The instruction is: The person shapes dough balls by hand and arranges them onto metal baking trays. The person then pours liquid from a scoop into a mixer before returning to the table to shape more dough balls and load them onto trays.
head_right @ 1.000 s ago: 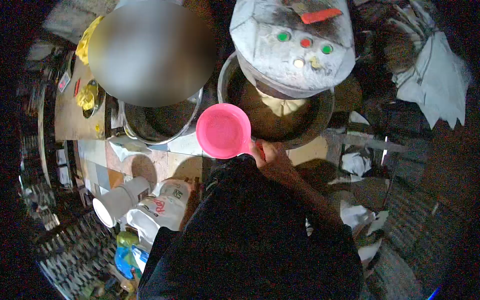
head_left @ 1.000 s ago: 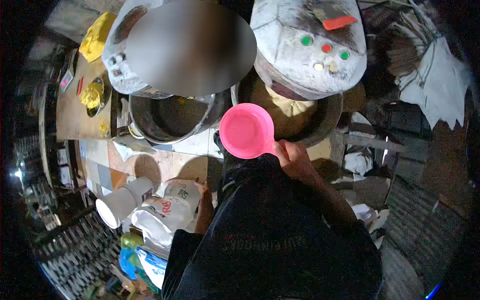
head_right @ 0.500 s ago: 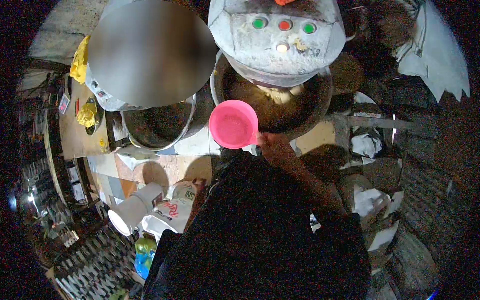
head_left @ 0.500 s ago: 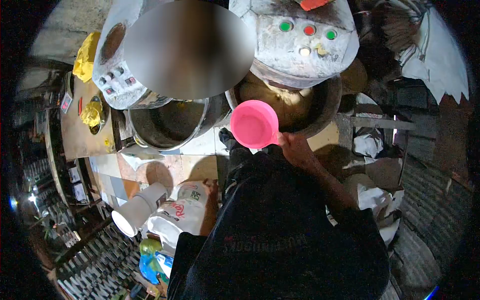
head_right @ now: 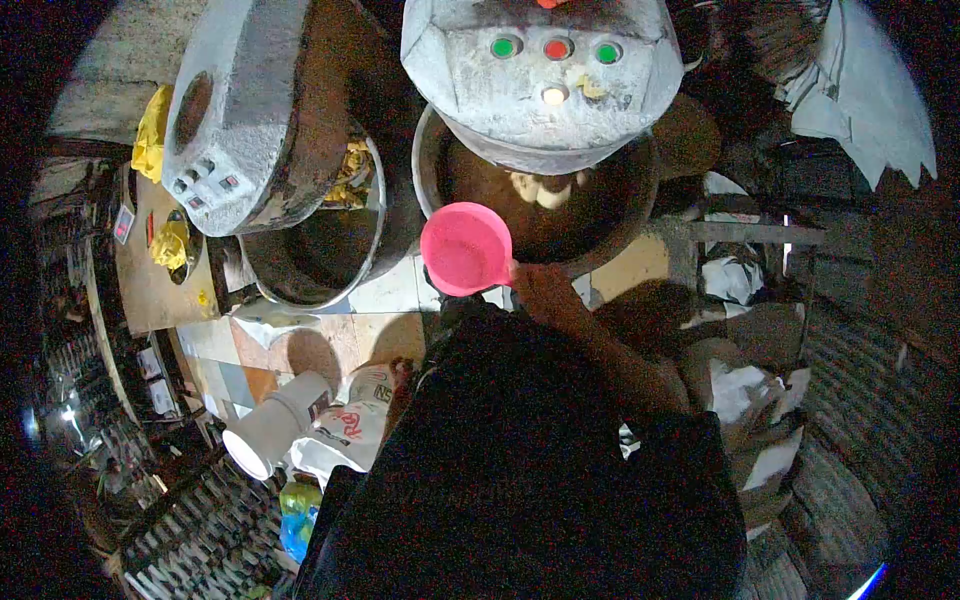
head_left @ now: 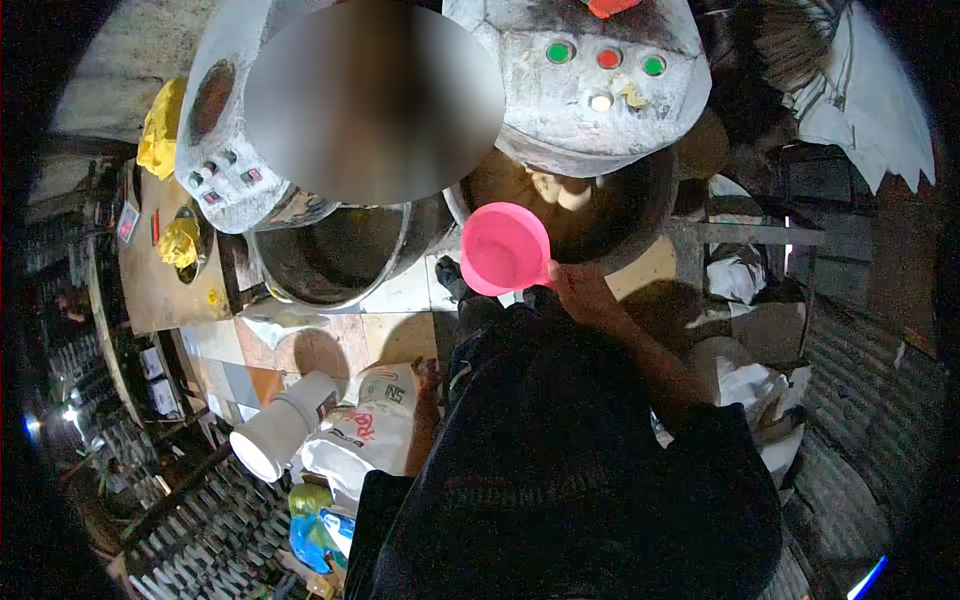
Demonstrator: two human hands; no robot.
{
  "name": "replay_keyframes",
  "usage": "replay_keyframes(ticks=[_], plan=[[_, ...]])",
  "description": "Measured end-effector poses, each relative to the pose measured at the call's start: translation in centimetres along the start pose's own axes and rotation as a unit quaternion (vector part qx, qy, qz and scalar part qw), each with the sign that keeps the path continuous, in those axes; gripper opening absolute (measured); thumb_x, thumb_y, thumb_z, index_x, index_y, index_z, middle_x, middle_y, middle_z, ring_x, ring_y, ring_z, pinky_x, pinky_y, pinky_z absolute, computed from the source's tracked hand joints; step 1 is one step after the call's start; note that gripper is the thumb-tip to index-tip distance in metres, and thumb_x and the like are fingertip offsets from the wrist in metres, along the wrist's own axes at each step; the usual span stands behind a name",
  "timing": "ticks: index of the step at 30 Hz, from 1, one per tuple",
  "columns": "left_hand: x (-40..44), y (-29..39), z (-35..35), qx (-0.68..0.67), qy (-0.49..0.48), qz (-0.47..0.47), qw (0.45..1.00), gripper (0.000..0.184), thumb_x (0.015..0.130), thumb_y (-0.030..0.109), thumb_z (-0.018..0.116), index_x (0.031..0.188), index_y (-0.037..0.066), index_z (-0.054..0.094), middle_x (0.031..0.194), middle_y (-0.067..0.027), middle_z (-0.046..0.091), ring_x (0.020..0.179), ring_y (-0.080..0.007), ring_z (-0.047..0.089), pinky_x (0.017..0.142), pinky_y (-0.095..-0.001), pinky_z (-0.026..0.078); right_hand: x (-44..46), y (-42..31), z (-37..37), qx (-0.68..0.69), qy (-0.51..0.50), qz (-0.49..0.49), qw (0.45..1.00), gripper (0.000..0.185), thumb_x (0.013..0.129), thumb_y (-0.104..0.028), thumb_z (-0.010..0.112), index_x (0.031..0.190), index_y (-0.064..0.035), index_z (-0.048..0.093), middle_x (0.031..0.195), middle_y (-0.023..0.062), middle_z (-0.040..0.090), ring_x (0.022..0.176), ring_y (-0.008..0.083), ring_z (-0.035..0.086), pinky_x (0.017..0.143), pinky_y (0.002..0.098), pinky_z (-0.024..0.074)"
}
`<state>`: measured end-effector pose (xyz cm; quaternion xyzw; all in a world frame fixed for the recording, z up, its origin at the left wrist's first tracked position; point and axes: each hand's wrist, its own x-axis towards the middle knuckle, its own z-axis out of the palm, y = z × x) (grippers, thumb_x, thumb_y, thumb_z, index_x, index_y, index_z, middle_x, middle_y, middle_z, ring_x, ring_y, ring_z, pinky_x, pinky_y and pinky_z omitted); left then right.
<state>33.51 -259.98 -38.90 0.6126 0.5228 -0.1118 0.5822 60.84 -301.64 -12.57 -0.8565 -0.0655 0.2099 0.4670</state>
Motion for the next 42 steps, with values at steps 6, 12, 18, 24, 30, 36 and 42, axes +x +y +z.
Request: replay_keyframes(ticks=[6, 12, 18, 24, 30, 36, 42], plan=[[0.2, 0.8, -0.9, 0.038, 0.004, 0.010, 0.999, 0.041, 0.086, 0.023, 0.064, 0.124, 0.018, 0.048, 0.097, -0.0104, 0.059, 0.067, -0.0195, 0.054, 0.052, -0.0313, 0.046, 0.0, 0.8, 0.3, -0.128, 0.012, -0.117, 0.985, 0.028, 0.094, -0.022, 0.040, 0.106, 0.0000, 0.055, 0.069, 0.0193, 0.060, 0.066, 0.0366, 0.061, 0.061, 0.0524, 0.0459], [0.2, 1.2, -1.4, 0.059, 0.003, 0.018, 0.998, 0.041, 0.085, 0.027, 0.064, 0.123, 0.018, 0.050, 0.094, -0.0099, 0.060, 0.062, -0.0182, 0.053, 0.049, -0.0308, 0.044, 0.6, -2.2, -1.8, 0.014, -0.070, 0.040, 0.997, 0.033, 0.095, -0.027, 0.038, 0.104, -0.0002, 0.055, 0.063, 0.0204, 0.059, 0.064, 0.0356, 0.062, 0.060, 0.0514, 0.0471], [-0.3, 1.0, -1.8, 0.010, -0.034, 0.041, 0.999, 0.042, 0.085, 0.031, 0.065, 0.123, 0.019, 0.053, 0.091, -0.0094, 0.060, 0.057, -0.0168, 0.052, 0.047, -0.0303, 0.043, 0.3, 1.1, 0.0, -0.093, 0.036, -0.117, 0.988, 0.037, 0.099, -0.031, 0.033, 0.099, -0.0017, 0.056, 0.068, 0.0207, 0.061, 0.065, 0.0378, 0.062, 0.063, 0.0500, 0.0497], [-0.6, 1.6, -1.8, 0.132, 0.025, -0.014, 0.991, 0.040, 0.084, 0.037, 0.066, 0.120, 0.020, 0.056, 0.074, -0.0062, 0.056, 0.056, -0.0150, 0.049, 0.046, -0.0289, 0.041, 0.9, 1.5, 0.0, -0.025, -0.053, -0.001, 0.998, 0.022, 0.089, -0.014, 0.048, 0.103, 0.0022, 0.054, 0.067, 0.0214, 0.061, 0.063, 0.0390, 0.062, 0.057, 0.0530, 0.0494], [0.0, 1.5, -1.8, 0.119, 0.010, -0.005, 0.993, 0.038, 0.084, 0.033, 0.066, 0.116, 0.016, 0.057, 0.073, -0.0054, 0.057, 0.060, -0.0168, 0.052, 0.048, -0.0314, 0.044, 0.7, 2.9, 1.1, -0.031, 0.014, -0.022, 0.999, 0.063, 0.101, -0.048, 0.025, 0.091, 0.0002, 0.065, 0.073, 0.0228, 0.062, 0.071, 0.0337, 0.063, 0.071, 0.0465, 0.0471], [2.3, 0.8, -3.0, 0.373, 0.006, 0.300, 0.878, 0.032, 0.081, 0.020, 0.065, 0.111, 0.010, 0.061, 0.074, -0.0094, 0.060, 0.063, -0.0238, 0.058, 0.051, -0.0359, 0.047, 0.8, 3.1, 0.9, -0.017, 0.005, -0.050, 0.999, 0.065, 0.100, -0.051, 0.025, 0.092, 0.0007, 0.064, 0.076, 0.0228, 0.064, 0.074, 0.0352, 0.064, 0.073, 0.0450, 0.0474], [3.1, 0.0, -3.6, 0.587, -0.025, 0.516, 0.624, 0.039, 0.077, 0.006, 0.059, 0.116, 0.010, 0.062, 0.086, -0.0137, 0.066, 0.074, -0.0324, 0.063, 0.065, -0.0428, 0.052, 0.9, 0.2, -0.5, 0.063, -0.045, 0.083, 0.993, 0.060, 0.101, -0.046, 0.028, 0.096, 0.0012, 0.064, 0.077, 0.0227, 0.065, 0.079, 0.0383, 0.065, 0.074, 0.0463, 0.0469]])
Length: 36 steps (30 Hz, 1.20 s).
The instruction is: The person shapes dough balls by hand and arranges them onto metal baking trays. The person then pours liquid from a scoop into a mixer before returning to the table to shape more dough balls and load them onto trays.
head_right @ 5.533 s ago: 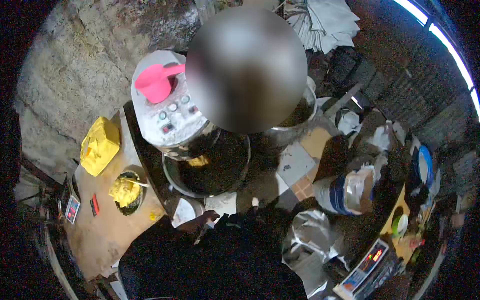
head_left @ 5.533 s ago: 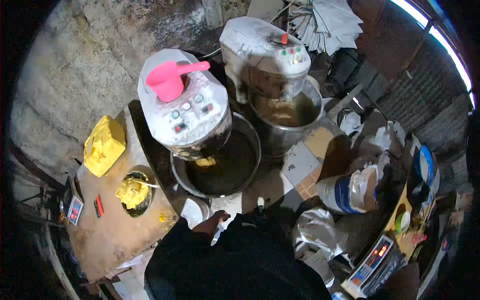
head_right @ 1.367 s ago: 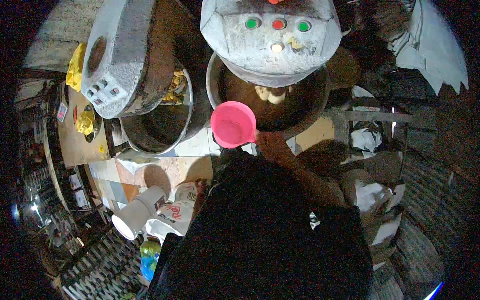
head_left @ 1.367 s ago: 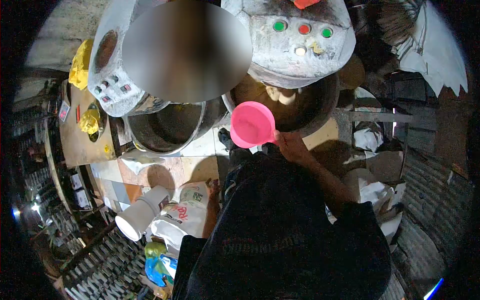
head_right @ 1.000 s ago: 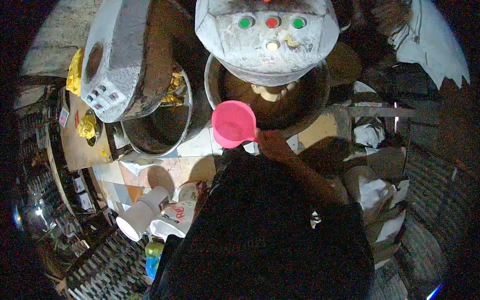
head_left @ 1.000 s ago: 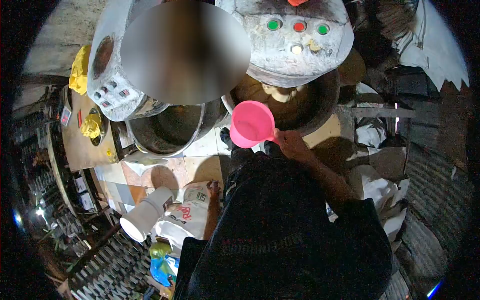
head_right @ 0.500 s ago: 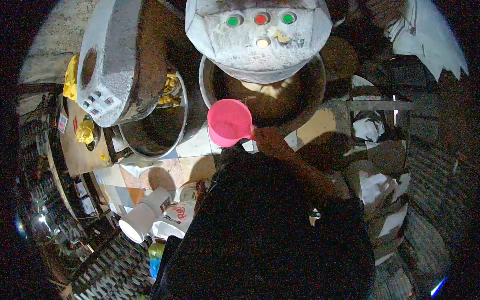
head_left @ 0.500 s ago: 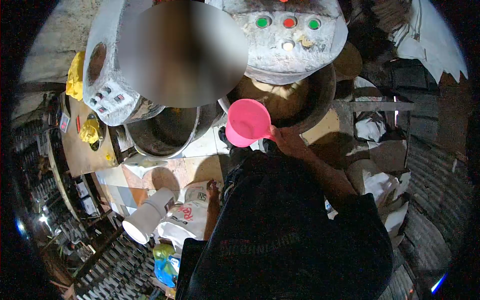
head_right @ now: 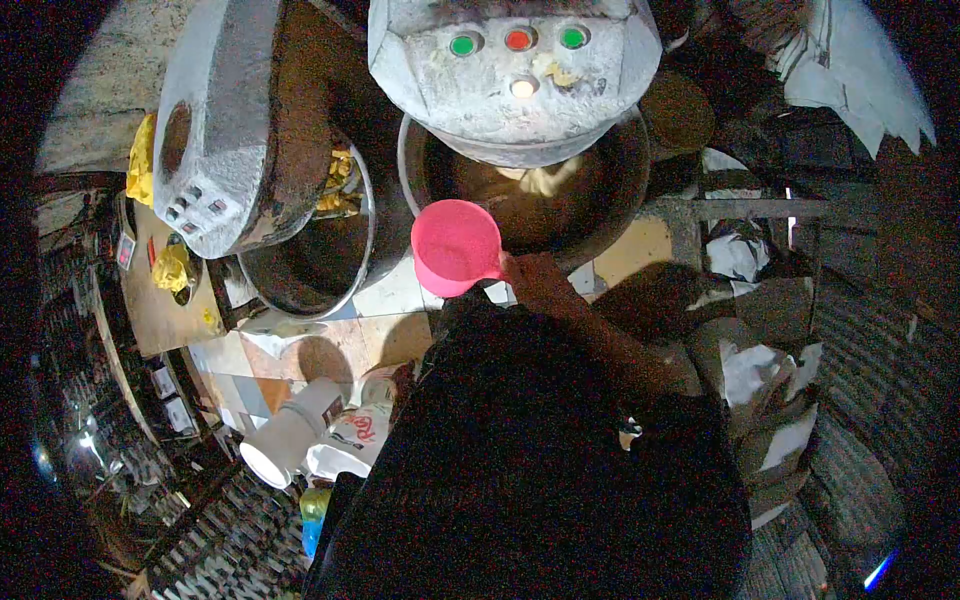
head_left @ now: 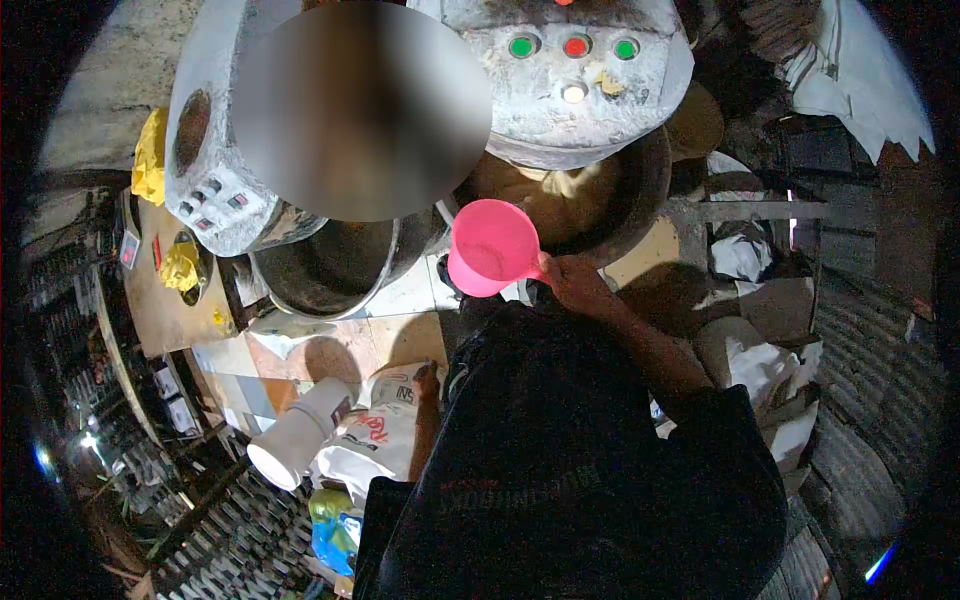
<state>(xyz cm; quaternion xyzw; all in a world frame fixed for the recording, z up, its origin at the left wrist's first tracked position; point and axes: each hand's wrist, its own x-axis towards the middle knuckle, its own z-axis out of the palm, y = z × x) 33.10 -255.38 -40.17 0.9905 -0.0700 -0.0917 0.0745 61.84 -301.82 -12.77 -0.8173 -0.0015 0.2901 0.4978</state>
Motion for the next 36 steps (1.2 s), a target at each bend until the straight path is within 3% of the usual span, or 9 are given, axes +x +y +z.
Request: replay_keyframes(ticks=[8, 14, 21, 23, 29, 30, 31, 35, 36], plan=[[1.0, 2.2, -2.1, -0.275, -0.058, -0.313, 0.907, 0.031, 0.081, 0.014, 0.058, 0.111, 0.009, 0.064, 0.088, -0.0139, 0.068, 0.080, -0.0326, 0.064, 0.071, -0.0428, 0.051, 0.1, 0.1, 0.1, -0.044, 0.028, -0.065, 0.997, 0.060, 0.100, -0.046, 0.030, 0.090, 0.0010, 0.065, 0.073, 0.0235, 0.063, 0.073, 0.0372, 0.063, 0.071, 0.0460, 0.0465], [1.8, 3.2, -3.5, -0.318, -0.064, -0.386, 0.864, 0.025, 0.085, 0.023, 0.059, 0.103, 0.008, 0.067, 0.089, -0.0152, 0.068, 0.083, -0.0325, 0.065, 0.074, -0.0414, 0.051, 0.1, -1.1, -0.5, -0.035, 0.002, -0.037, 0.999, 0.057, 0.101, -0.041, 0.027, 0.082, -0.0003, 0.062, 0.066, 0.0235, 0.060, 0.067, 0.0431, 0.060, 0.067, 0.0548, 0.0472], [3.4, 5.3, -7.4, -0.274, -0.100, -0.413, 0.863, 0.029, 0.088, 0.032, 0.059, 0.095, 0.007, 0.071, 0.089, -0.0166, 0.069, 0.087, -0.0323, 0.066, 0.077, -0.0397, 0.050, -0.1, -0.8, -0.3, -0.072, 0.044, -0.113, 0.990, 0.062, 0.101, -0.044, 0.024, 0.082, -0.0004, 0.063, 0.068, 0.0229, 0.061, 0.068, 0.0428, 0.061, 0.071, 0.0542, 0.0470], [3.7, 5.5, -7.9, -0.246, -0.116, -0.410, 0.870, 0.031, 0.090, 0.035, 0.059, 0.092, 0.006, 0.072, 0.090, -0.0171, 0.069, 0.088, -0.0323, 0.066, 0.078, -0.0393, 0.050, 0.1, -1.3, -0.9, -0.046, -0.047, 0.003, 0.998, 0.044, 0.100, -0.034, 0.033, 0.094, 0.0004, 0.061, 0.067, 0.0221, 0.061, 0.066, 0.0410, 0.062, 0.067, 0.0536, 0.0482], [1.1, 0.9, -0.5, -0.303, -0.042, -0.319, 0.897, 0.029, 0.090, 0.035, 0.059, 0.091, 0.009, 0.073, 0.093, -0.0159, 0.070, 0.089, -0.0301, 0.066, 0.075, -0.0385, 0.051, 0.0, 0.0, 0.1, -0.048, 0.031, -0.119, 0.991, 0.067, 0.099, -0.050, 0.031, 0.068, 0.0027, 0.058, 0.054, 0.0197, 0.051, 0.053, 0.0319, 0.054, 0.058, 0.0459, 0.0402], [1.1, 0.2, 0.1, -0.160, -0.040, -0.176, 0.971, 0.025, 0.089, 0.031, 0.060, 0.095, 0.010, 0.072, 0.095, -0.0150, 0.070, 0.088, -0.0289, 0.066, 0.073, -0.0387, 0.051, 0.1, 0.8, 0.4, -0.060, 0.038, -0.143, 0.987, 0.068, 0.099, -0.051, 0.031, 0.067, 0.0028, 0.057, 0.053, 0.0195, 0.050, 0.052, 0.0316, 0.053, 0.058, 0.0460, 0.0397], [1.2, -0.1, 0.1, -0.008, -0.036, -0.024, 0.999, 0.023, 0.089, 0.028, 0.061, 0.100, 0.011, 0.071, 0.097, -0.0140, 0.070, 0.087, -0.0276, 0.067, 0.072, -0.0389, 0.051, 0.3, 1.9, 0.8, -0.132, 0.042, -0.213, 0.967, 0.038, 0.095, -0.032, 0.039, 0.095, 0.0047, 0.049, 0.061, 0.0200, 0.056, 0.055, 0.0333, 0.057, 0.052, 0.0481, 0.0433], [1.6, 0.7, -1.1, 0.043, -0.169, -0.084, 0.981, 0.024, 0.090, 0.020, 0.057, 0.111, 0.015, 0.066, 0.098, -0.0114, 0.070, 0.085, -0.0252, 0.066, 0.071, -0.0397, 0.052, 0.4, 2.4, 1.1, -0.218, 0.069, -0.315, 0.921, 0.038, 0.090, -0.012, 0.049, 0.123, 0.0071, 0.042, 0.072, 0.0205, 0.062, 0.059, 0.0361, 0.062, 0.049, 0.0510, 0.0482], [1.8, 1.5, -1.5, -0.243, -0.143, -0.305, 0.910, 0.025, 0.090, 0.018, 0.056, 0.113, 0.015, 0.065, 0.096, -0.0101, 0.069, 0.083, -0.0251, 0.066, 0.070, -0.0393, 0.052, 0.3, 1.8, 0.9, -0.224, 0.077, -0.327, 0.915, 0.038, 0.090, -0.011, 0.049, 0.123, 0.0073, 0.042, 0.072, 0.0205, 0.062, 0.059, 0.0365, 0.062, 0.050, 0.0512, 0.0486]])
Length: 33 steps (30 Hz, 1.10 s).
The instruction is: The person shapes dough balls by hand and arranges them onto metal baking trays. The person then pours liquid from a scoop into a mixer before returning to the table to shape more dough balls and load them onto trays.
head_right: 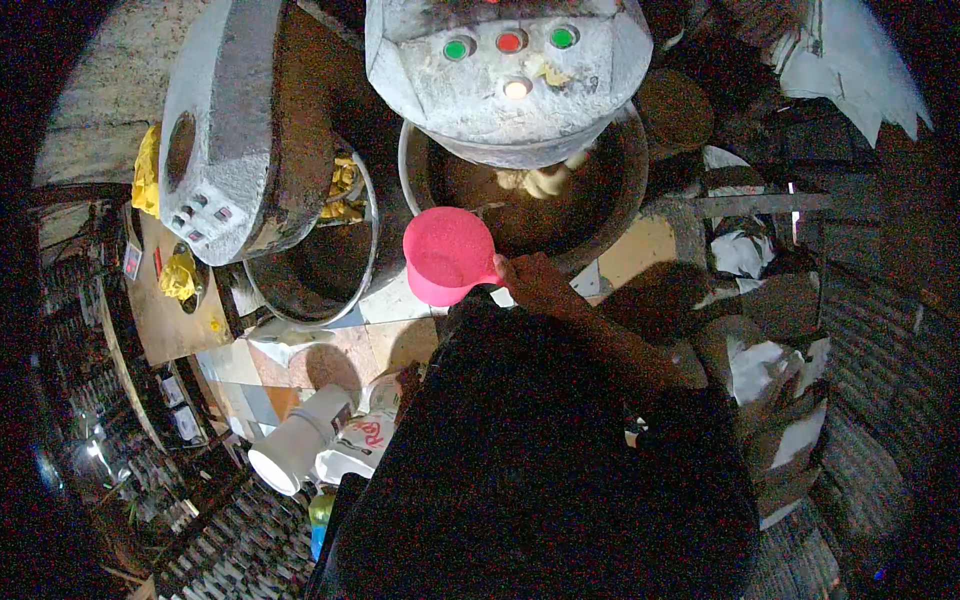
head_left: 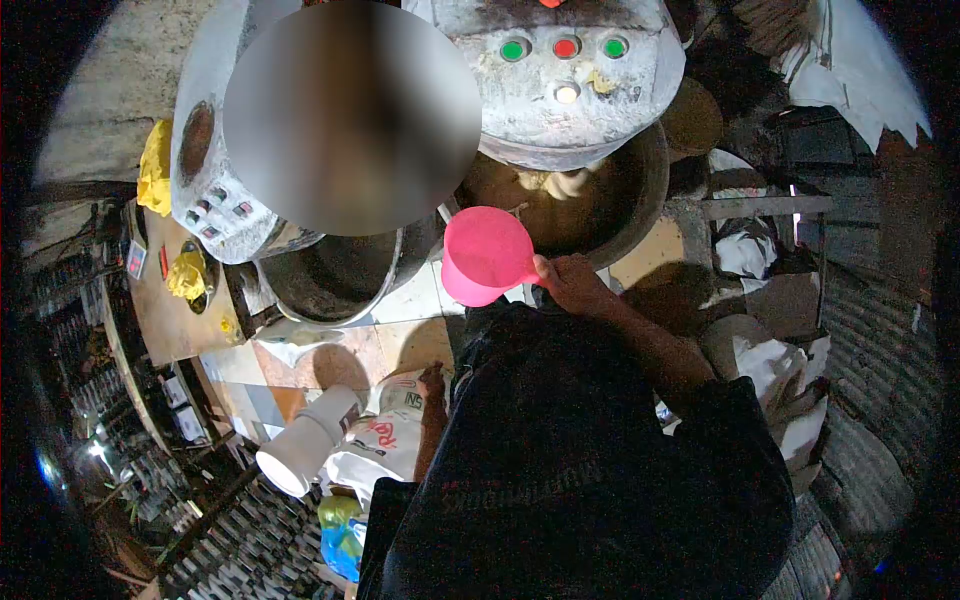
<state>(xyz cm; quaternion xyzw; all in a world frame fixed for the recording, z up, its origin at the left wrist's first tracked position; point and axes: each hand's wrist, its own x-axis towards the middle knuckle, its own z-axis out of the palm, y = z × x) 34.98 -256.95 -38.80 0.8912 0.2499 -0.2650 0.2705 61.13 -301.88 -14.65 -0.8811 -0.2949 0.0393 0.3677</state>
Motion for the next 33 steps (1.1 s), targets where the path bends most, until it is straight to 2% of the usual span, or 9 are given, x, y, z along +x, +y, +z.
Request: replay_keyframes(ticks=[2, 3, 4, 8, 10, 17, 19, 25, 33], plan=[[-0.7, 0.8, -0.7, -0.317, -0.021, -0.174, 0.932, 0.027, 0.090, 0.015, 0.055, 0.115, 0.016, 0.063, 0.093, -0.0089, 0.069, 0.082, -0.0250, 0.066, 0.069, -0.0390, 0.053, 1.3, -2.0, -2.2, 0.123, -0.031, 0.171, 0.977, 0.052, 0.097, -0.041, 0.034, 0.082, 0.0042, 0.054, 0.057, 0.0182, 0.053, 0.053, 0.0324, 0.055, 0.056, 0.0479, 0.0434], [-1.1, 0.7, -1.0, -0.121, 0.043, 0.004, 0.992, 0.024, 0.089, 0.016, 0.056, 0.113, 0.014, 0.064, 0.089, -0.0079, 0.069, 0.077, -0.0234, 0.065, 0.066, -0.0382, 0.052, 1.5, -2.4, -2.7, 0.162, -0.037, 0.227, 0.960, 0.069, 0.099, -0.051, 0.029, 0.068, 0.0032, 0.058, 0.052, 0.0174, 0.050, 0.051, 0.0311, 0.052, 0.058, 0.0467, 0.0417], [-1.3, 0.7, -1.3, 0.084, 0.103, 0.182, 0.974, 0.022, 0.089, 0.016, 0.058, 0.110, 0.012, 0.064, 0.086, -0.0070, 0.069, 0.073, -0.0217, 0.064, 0.063, -0.0375, 0.052, 1.5, -2.3, -2.5, 0.184, -0.041, 0.244, 0.951, 0.069, 0.099, -0.051, 0.029, 0.070, 0.0035, 0.059, 0.052, 0.0167, 0.050, 0.051, 0.0292, 0.051, 0.058, 0.0459, 0.0422], [-0.3, -0.4, -0.2, 0.375, 0.098, 0.178, 0.904, 0.026, 0.083, 0.014, 0.066, 0.108, 0.007, 0.064, 0.086, -0.0052, 0.069, 0.069, -0.0175, 0.062, 0.061, -0.0355, 0.050, 1.5, -1.9, -1.8, 0.237, -0.063, 0.279, 0.928, 0.068, 0.100, -0.051, 0.028, 0.077, 0.0032, 0.062, 0.054, 0.0177, 0.053, 0.054, 0.0281, 0.055, 0.060, 0.0453, 0.0437], [-0.9, 1.2, -0.1, -0.226, 0.097, -0.032, 0.969, 0.030, 0.079, 0.010, 0.068, 0.108, 0.005, 0.063, 0.088, -0.0065, 0.069, 0.068, -0.0152, 0.061, 0.057, -0.0331, 0.049, 1.6, -2.1, -2.0, 0.234, -0.066, 0.273, 0.931, 0.067, 0.100, -0.050, 0.028, 0.078, 0.0027, 0.062, 0.055, 0.0188, 0.054, 0.055, 0.0293, 0.056, 0.060, 0.0457, 0.0440], [-0.3, -0.5, 1.3, -0.280, 0.133, -0.050, 0.950, 0.030, 0.079, 0.007, 0.068, 0.108, 0.003, 0.063, 0.085, -0.0118, 0.068, 0.067, -0.0175, 0.061, 0.058, -0.0282, 0.048, 1.3, -1.7, -1.2, 0.199, -0.024, 0.221, 0.954, 0.063, 0.100, -0.048, 0.028, 0.079, 0.0010, 0.063, 0.056, 0.0212, 0.054, 0.054, 0.0314, 0.057, 0.059, 0.0462, 0.0442], [-1.2, 0.8, 0.0, -0.505, 0.069, -0.103, 0.854, 0.034, 0.077, 0.010, 0.070, 0.110, 0.005, 0.062, 0.084, -0.0119, 0.068, 0.070, -0.0208, 0.061, 0.063, -0.0313, 0.049, 1.6, -2.1, -1.8, 0.203, -0.047, 0.241, 0.948, 0.063, 0.100, -0.048, 0.028, 0.079, 0.0013, 0.062, 0.056, 0.0212, 0.054, 0.056, 0.0322, 0.057, 0.061, 0.0466, 0.0442], [-2.3, 4.2, -2.2, -0.148, 0.088, -0.070, 0.982, 0.034, 0.079, 0.018, 0.069, 0.110, 0.007, 0.063, 0.081, -0.0109, 0.068, 0.075, -0.0223, 0.062, 0.066, -0.0344, 0.049, 1.3, -2.3, -1.9, 0.189, -0.033, 0.228, 0.954, 0.064, 0.099, -0.047, 0.028, 0.073, 0.0023, 0.060, 0.055, 0.0190, 0.053, 0.054, 0.0322, 0.056, 0.060, 0.0461, 0.0440], [-3.0, 5.7, -2.6, -0.188, 0.100, -0.117, 0.970, 0.036, 0.077, 0.025, 0.072, 0.110, 0.012, 0.066, 0.078, -0.0083, 0.068, 0.067, -0.0202, 0.061, 0.064, -0.0342, 0.048, 0.9, -1.6, -1.1, 0.157, -0.073, 0.248, 0.953, 0.062, 0.100, -0.045, 0.027, 0.074, 0.0012, 0.060, 0.060, 0.0206, 0.057, 0.060, 0.0360, 0.058, 0.064, 0.0491, 0.0434]])
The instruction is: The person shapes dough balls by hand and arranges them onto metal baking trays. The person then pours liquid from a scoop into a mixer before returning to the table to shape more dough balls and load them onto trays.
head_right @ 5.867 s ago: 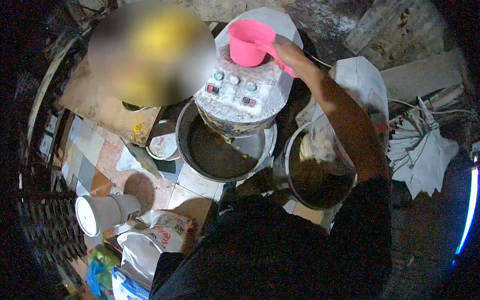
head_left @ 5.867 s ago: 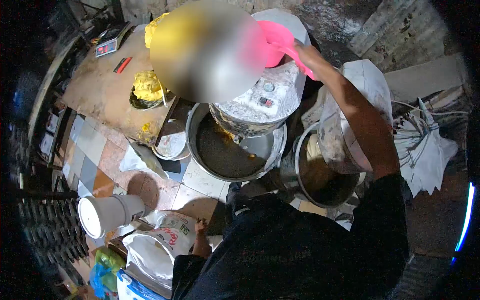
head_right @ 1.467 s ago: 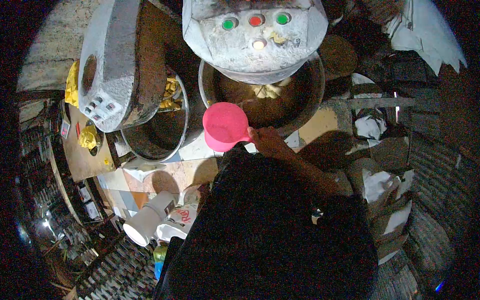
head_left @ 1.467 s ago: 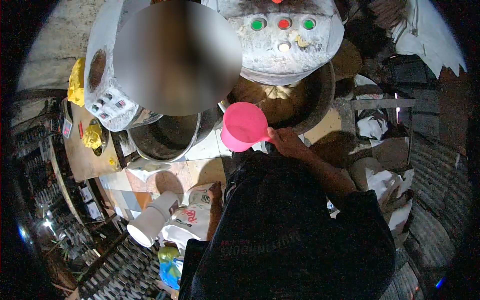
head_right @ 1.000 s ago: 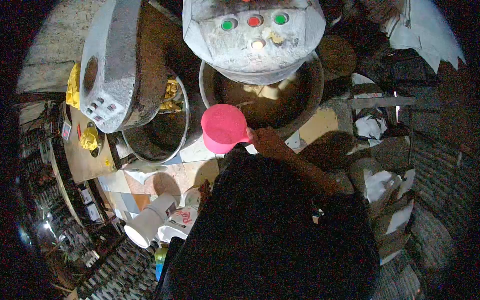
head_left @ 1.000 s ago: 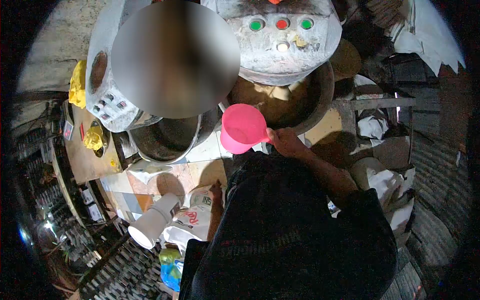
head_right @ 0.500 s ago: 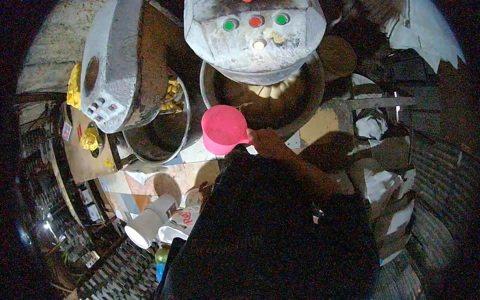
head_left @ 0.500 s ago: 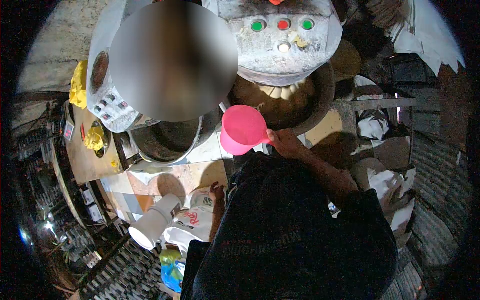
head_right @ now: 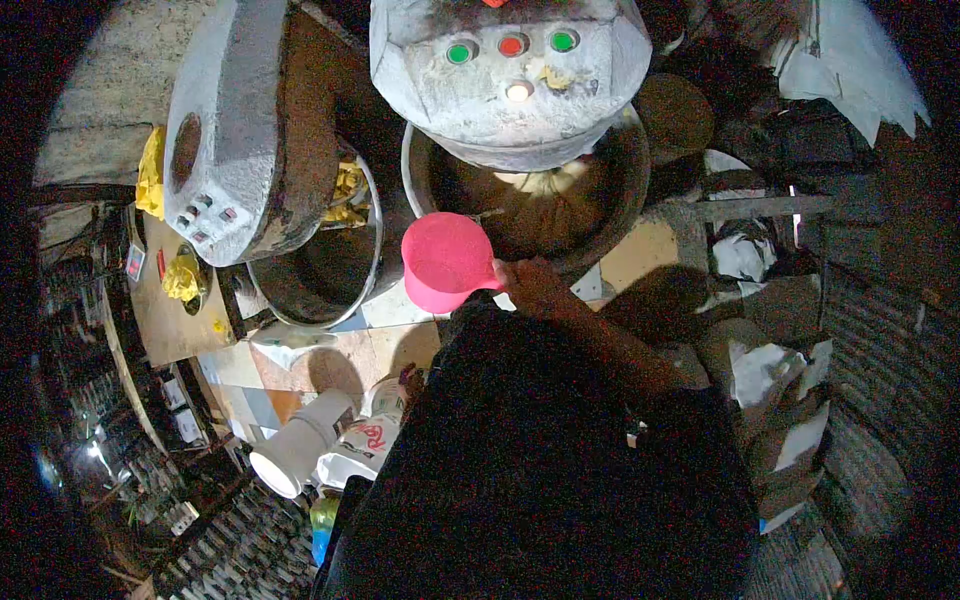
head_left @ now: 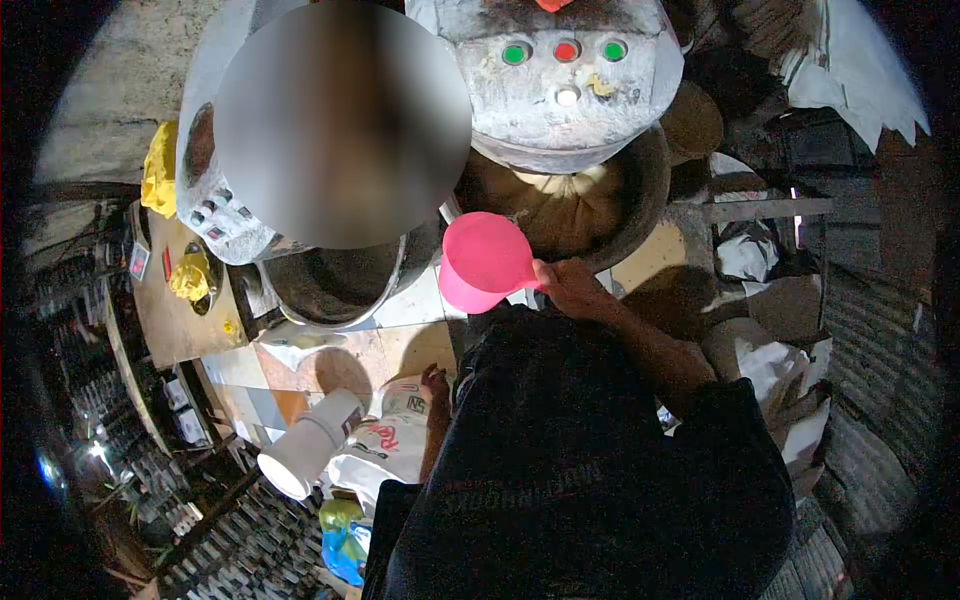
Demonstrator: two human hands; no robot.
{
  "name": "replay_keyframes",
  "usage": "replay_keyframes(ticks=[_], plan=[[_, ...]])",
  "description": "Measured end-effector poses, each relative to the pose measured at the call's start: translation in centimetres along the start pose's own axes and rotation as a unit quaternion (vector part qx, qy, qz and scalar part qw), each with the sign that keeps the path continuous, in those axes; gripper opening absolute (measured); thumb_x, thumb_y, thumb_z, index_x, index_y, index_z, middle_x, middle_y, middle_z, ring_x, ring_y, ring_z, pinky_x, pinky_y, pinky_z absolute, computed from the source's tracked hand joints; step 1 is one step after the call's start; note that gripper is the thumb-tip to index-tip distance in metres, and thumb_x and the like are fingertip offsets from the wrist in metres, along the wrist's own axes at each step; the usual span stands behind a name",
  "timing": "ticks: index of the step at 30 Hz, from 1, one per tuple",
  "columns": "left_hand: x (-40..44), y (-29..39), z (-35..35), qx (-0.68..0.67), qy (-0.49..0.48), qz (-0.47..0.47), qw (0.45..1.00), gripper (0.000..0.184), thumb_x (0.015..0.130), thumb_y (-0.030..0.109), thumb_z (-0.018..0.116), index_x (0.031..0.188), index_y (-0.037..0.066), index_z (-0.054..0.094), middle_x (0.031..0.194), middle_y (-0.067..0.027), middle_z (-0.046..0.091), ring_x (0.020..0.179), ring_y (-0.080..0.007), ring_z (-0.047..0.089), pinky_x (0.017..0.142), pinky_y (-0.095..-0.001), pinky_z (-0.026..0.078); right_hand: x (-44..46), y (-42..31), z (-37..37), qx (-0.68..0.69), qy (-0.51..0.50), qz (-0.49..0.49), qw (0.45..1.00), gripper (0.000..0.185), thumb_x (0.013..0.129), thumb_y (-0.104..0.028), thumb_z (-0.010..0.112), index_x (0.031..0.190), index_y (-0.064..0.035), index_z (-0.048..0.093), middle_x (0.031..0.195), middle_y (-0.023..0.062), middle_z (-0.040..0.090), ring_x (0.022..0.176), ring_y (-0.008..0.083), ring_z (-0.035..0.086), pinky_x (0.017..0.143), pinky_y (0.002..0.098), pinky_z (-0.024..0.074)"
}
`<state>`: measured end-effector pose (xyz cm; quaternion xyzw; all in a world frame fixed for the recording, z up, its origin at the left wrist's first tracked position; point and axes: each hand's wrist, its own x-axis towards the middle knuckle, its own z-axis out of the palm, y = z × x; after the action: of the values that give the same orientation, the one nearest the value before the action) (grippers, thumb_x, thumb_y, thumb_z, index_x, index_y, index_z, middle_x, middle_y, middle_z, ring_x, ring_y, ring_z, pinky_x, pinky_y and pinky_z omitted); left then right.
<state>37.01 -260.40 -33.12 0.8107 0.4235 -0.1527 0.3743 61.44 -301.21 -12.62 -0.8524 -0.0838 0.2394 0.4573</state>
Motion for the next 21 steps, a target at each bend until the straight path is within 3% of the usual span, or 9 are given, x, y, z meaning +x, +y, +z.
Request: replay_keyframes(ticks=[1, 3, 5, 6, 8, 11, 12, 14, 21], plan=[[0.0, 0.2, -0.1, 0.069, 0.003, -0.005, 0.998, 0.035, 0.077, 0.025, 0.072, 0.110, 0.013, 0.066, 0.077, -0.0081, 0.068, 0.065, -0.0199, 0.060, 0.062, -0.0341, 0.048, 0.2, 0.7, 0.3, -0.043, -0.014, -0.045, 0.998, 0.039, 0.096, -0.033, 0.036, 0.097, 0.0022, 0.054, 0.064, 0.0201, 0.059, 0.059, 0.0382, 0.059, 0.060, 0.0521, 0.0449], [0.9, -1.6, 0.7, 0.012, 0.006, -0.023, 1.000, 0.035, 0.078, 0.026, 0.071, 0.111, 0.013, 0.066, 0.077, -0.0080, 0.068, 0.065, -0.0198, 0.060, 0.062, -0.0340, 0.048, 0.5, 2.1, 1.4, -0.086, -0.027, -0.090, 0.992, 0.037, 0.091, -0.020, 0.046, 0.120, 0.0032, 0.049, 0.069, 0.0197, 0.062, 0.058, 0.0404, 0.060, 0.055, 0.0552, 0.0464], [1.5, -3.1, 0.7, -0.046, 0.009, -0.040, 0.998, 0.035, 0.079, 0.027, 0.070, 0.111, 0.014, 0.066, 0.076, -0.0080, 0.068, 0.064, -0.0198, 0.060, 0.061, -0.0339, 0.048, 0.5, 2.4, 2.0, -0.141, 0.099, -0.178, 0.969, 0.047, 0.098, -0.038, 0.035, 0.084, 0.0016, 0.057, 0.058, 0.0193, 0.056, 0.056, 0.0306, 0.059, 0.056, 0.0478, 0.0448], [1.6, -3.5, 0.4, 0.049, 0.020, 0.058, 0.997, 0.034, 0.080, 0.027, 0.069, 0.111, 0.013, 0.066, 0.078, -0.0088, 0.069, 0.066, -0.0198, 0.061, 0.062, -0.0338, 0.048, 0.4, 1.8, 1.6, -0.160, 0.142, -0.205, 0.955, 0.060, 0.100, -0.045, 0.032, 0.072, 0.0010, 0.059, 0.054, 0.0192, 0.054, 0.056, 0.0273, 0.059, 0.057, 0.0453, 0.0443], [1.6, -3.1, 0.3, 0.141, 0.032, 0.156, 0.977, 0.033, 0.081, 0.028, 0.068, 0.110, 0.012, 0.066, 0.080, -0.0097, 0.070, 0.068, -0.0198, 0.063, 0.062, -0.0337, 0.049, -0.1, -1.9, -1.2, -0.041, 0.007, -0.080, 0.996, 0.051, 0.100, -0.038, 0.038, 0.077, 0.0011, 0.061, 0.056, 0.0188, 0.054, 0.056, 0.0287, 0.058, 0.056, 0.0463, 0.0441], [0.9, -1.2, -0.1, 0.094, -0.016, -0.024, 0.995, 0.032, 0.082, 0.028, 0.065, 0.108, 0.009, 0.066, 0.086, -0.0114, 0.071, 0.076, -0.0211, 0.067, 0.065, -0.0337, 0.051, 0.3, -2.1, -1.1, 0.071, -0.055, 0.048, 0.995, 0.034, 0.097, -0.026, 0.046, 0.093, 0.0031, 0.064, 0.063, 0.0183, 0.055, 0.056, 0.0330, 0.056, 0.056, 0.0469, 0.0443], [0.8, -1.4, -0.3, -0.014, -0.023, 0.032, 0.999, 0.033, 0.082, 0.028, 0.065, 0.108, 0.008, 0.066, 0.090, -0.0128, 0.071, 0.077, -0.0207, 0.067, 0.065, -0.0330, 0.051, 0.4, -1.2, -0.3, 0.071, -0.058, 0.048, 0.995, 0.034, 0.097, -0.026, 0.046, 0.093, 0.0031, 0.064, 0.063, 0.0183, 0.055, 0.056, 0.0330, 0.056, 0.056, 0.0469, 0.0443], [1.1, -3.2, -0.5, -0.124, -0.027, 0.082, 0.989, 0.034, 0.082, 0.028, 0.065, 0.108, 0.006, 0.066, 0.094, -0.0143, 0.071, 0.077, -0.0202, 0.067, 0.066, -0.0323, 0.051, 0.3, 0.7, 1.1, -0.244, 0.054, -0.199, 0.947, 0.031, 0.093, -0.022, 0.050, 0.108, 0.0026, 0.063, 0.073, 0.0198, 0.063, 0.064, 0.0374, 0.061, 0.057, 0.0498, 0.0469], [-0.9, -0.7, -1.5, -0.309, -0.029, -0.068, 0.948, 0.034, 0.086, 0.024, 0.063, 0.111, 0.000, 0.061, 0.097, -0.0158, 0.067, 0.072, -0.0191, 0.061, 0.058, -0.0302, 0.047, 1.0, -3.3, 0.1, 0.033, 0.200, -0.194, 0.960, 0.019, 0.091, -0.015, 0.060, 0.093, 0.0026, 0.067, 0.065, 0.0200, 0.060, 0.058, 0.0353, 0.059, 0.054, 0.0460, 0.0449]])
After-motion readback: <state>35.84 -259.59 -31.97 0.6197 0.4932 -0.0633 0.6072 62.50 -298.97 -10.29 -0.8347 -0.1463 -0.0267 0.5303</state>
